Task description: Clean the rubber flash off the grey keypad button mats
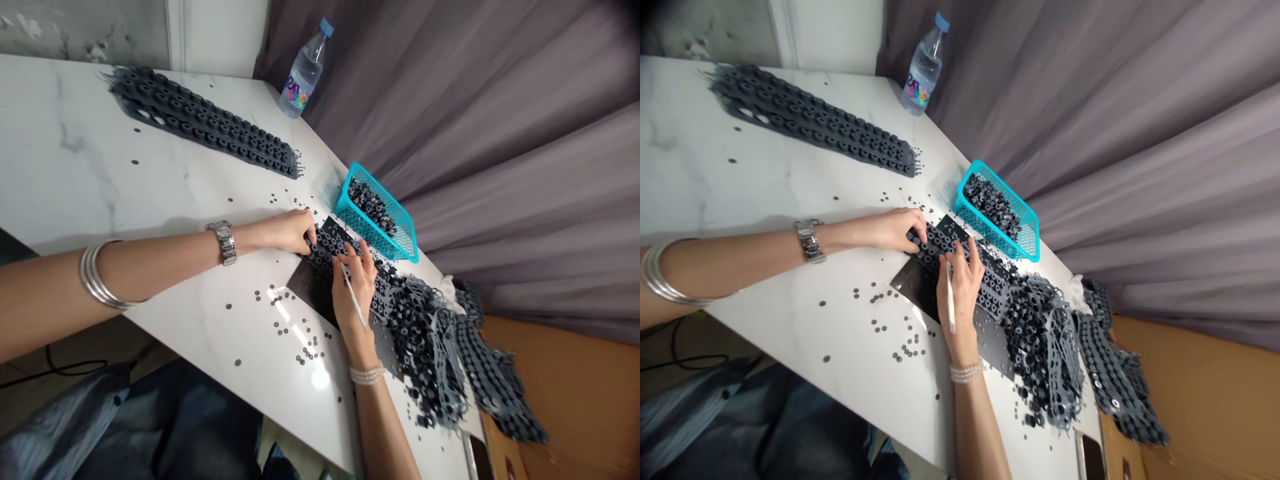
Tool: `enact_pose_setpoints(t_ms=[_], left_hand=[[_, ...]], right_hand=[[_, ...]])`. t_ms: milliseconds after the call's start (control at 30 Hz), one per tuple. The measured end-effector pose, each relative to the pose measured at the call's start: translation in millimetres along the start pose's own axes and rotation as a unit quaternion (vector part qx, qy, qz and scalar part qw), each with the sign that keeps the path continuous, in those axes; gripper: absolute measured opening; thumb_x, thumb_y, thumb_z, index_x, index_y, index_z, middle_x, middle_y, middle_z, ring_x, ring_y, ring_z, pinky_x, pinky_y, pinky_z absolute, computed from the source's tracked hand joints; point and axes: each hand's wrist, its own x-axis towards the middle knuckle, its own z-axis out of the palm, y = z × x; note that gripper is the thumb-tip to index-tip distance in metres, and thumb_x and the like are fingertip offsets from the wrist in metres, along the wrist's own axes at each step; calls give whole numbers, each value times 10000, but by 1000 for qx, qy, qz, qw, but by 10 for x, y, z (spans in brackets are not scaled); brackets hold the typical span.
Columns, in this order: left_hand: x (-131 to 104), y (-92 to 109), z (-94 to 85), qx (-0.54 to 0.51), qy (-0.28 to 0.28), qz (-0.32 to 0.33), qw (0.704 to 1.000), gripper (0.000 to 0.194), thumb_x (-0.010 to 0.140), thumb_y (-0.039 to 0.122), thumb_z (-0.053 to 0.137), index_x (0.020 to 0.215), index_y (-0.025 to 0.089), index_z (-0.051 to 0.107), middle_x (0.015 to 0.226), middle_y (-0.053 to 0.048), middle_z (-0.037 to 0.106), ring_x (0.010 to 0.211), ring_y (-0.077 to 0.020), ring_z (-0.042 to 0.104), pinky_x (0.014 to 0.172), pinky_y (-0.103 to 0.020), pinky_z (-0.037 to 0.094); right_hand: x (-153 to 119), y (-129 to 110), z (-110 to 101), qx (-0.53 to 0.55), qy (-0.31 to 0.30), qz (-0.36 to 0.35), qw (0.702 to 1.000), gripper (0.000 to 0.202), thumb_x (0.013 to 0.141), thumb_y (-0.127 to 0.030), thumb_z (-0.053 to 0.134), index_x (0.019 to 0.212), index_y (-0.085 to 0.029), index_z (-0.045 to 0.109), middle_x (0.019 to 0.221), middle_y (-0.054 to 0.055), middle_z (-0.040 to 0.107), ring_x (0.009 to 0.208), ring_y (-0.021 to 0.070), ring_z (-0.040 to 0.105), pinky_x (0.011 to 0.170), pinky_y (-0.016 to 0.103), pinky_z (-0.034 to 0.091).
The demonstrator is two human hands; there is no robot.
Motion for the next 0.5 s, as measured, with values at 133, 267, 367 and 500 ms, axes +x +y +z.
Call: enact_pose_setpoints(t_ms=[133, 267, 367, 500], left_hand=[[13, -20, -34, -3, -31, 1, 1000, 304, 685, 251, 613, 956, 183, 733, 1038, -70, 651, 975, -211, 577, 867, -285, 438], [-2, -21, -44, 11, -52, 9, 999, 423, 639, 313, 658, 1041, 192, 712, 1206, -99, 572, 1008, -225, 542, 881, -307, 434], [-3, -20, -19, 24, -52, 14, 998, 431, 630, 292, 664, 1049, 194, 693, 1228, -106, 539, 1081, -248, 501, 922, -328, 416], [13, -29, 25, 33, -42, 17, 998, 418, 627, 257, 666, 1039, 185, 679, 1204, -115, 529, 1148, -277, 453, 957, -346, 391]], right_hand=[[-43, -102, -51, 39, -43, -63, 996, 113, 956, -204, 522, 987, -229, 627, 1148, 97, 710, 1274, 245, 551, 983, 467, 452], [-46, -163, -77, 44, -66, -113, 990, 105, 949, -186, 542, 987, -229, 630, 1101, 87, 732, 1218, 237, 597, 922, 426, 474], [-26, -187, -73, 34, -66, -145, 987, 93, 945, -172, 555, 986, -220, 624, 1106, 88, 735, 1211, 228, 602, 897, 401, 480], [5, -209, -56, 30, -64, -174, 982, 74, 937, -164, 572, 973, -205, 621, 1125, 106, 730, 1216, 222, 599, 881, 380, 484]])
